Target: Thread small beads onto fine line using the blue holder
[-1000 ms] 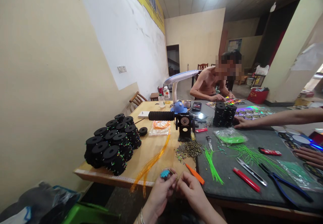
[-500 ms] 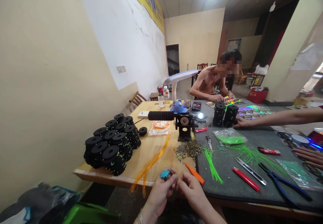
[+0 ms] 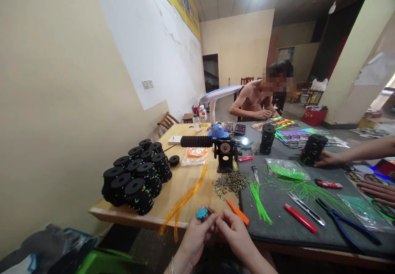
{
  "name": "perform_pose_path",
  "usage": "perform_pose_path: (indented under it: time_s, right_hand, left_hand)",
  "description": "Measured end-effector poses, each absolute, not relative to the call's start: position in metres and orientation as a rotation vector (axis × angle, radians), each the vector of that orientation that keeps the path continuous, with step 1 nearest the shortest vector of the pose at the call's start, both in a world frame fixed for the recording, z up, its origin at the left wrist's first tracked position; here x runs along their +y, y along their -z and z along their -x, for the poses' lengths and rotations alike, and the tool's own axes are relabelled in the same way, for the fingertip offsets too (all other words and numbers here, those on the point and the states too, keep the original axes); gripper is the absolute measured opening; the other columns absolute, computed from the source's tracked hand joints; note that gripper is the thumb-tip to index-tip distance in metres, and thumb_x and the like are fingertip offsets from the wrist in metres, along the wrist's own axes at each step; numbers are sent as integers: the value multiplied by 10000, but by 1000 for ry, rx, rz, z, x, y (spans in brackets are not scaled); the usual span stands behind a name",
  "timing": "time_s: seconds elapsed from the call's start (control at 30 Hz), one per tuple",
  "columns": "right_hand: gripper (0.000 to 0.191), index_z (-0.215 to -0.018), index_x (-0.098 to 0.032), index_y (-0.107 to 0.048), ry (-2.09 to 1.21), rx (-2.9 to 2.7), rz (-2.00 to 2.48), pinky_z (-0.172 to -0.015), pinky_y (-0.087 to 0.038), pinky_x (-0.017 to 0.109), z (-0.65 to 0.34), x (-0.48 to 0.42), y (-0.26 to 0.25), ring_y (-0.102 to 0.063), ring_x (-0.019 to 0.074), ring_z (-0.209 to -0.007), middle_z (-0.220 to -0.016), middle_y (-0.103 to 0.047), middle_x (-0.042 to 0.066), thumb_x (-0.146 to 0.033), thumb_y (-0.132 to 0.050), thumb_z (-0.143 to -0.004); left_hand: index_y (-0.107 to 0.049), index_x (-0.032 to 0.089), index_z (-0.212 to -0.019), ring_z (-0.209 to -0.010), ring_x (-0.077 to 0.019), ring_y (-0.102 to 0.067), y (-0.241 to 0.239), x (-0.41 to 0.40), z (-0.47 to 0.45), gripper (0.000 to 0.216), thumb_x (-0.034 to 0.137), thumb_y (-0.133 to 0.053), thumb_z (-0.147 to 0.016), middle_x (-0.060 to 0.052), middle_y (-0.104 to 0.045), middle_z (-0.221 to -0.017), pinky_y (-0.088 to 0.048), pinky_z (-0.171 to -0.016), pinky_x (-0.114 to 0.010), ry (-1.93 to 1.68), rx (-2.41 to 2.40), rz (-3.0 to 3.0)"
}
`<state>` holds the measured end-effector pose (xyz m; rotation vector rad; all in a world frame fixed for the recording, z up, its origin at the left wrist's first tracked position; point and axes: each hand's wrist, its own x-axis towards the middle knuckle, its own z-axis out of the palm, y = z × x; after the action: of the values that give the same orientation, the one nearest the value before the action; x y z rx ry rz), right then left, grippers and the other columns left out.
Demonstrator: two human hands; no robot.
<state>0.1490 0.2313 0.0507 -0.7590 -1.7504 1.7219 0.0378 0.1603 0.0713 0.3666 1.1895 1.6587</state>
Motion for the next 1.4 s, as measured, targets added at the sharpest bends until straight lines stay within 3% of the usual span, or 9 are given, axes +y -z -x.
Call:
perform_pose_path:
  time_s: [0.4,0.63,0.87,1.17,1.3,1.4]
  right_hand:
    - [500,-689,-204,-520,-1856,-1689,740,-428,-290,218,-150,232,-60,-416,105,-456,-531,-487,-39,-696,-515,-779]
    - [304,-728,-206,-507,-1860,-1726,786,-416,-314,205,-152,234,-70,-430,97,-435,-546,-511,-45,-501,-552,-785]
    - [132,-712,-179,-538,-1628,-1877,756,-568,-419,249,-145,238,-70,-533,143,-609,-668,-563,-2,-305,-568,-734]
    - [190,-669,-176,-551,-1542,-1903,766,-569,-399,237,-135,247,-65,-547,149,-617,-623,-596,-3,-341,-572,-761]
    - [182,-816,-162,-636,-1596,-1937,743,-601,-425,242,-135,252,-68,-584,158,-649,-705,-655,17,-323,-588,-745]
    - [148,-746,-177,-628,-1539,-1995,791,-586,-418,235,-133,258,-69,-572,150,-627,-668,-645,7,-323,-613,-733]
  left_hand:
    - [-649,157,-798,-534,-83,-508,-81,159,-43,476,427,-899,-497,66,-547,-543,-410,-518,-185,-1749,1231,-397]
    - [-634,155,-782,-528,-73,-477,-83,162,-39,488,450,-891,-489,69,-539,-567,-400,-510,-184,-1785,1326,-433]
    - [-640,147,-820,-548,-91,-480,-72,165,-26,486,461,-868,-528,50,-550,-606,-406,-511,-197,-1814,1440,-515]
    - [-648,155,-816,-698,-162,-584,-77,167,-18,344,386,-822,-631,-4,-629,-732,-477,-662,-246,-1798,1517,-754]
    - [-634,165,-790,-584,-133,-535,-83,174,-12,332,408,-805,-642,24,-590,-660,-447,-566,-231,-1788,1542,-811]
    - [-628,167,-772,-533,-115,-496,-85,179,-7,330,413,-803,-638,41,-557,-615,-429,-540,-226,-1791,1564,-829]
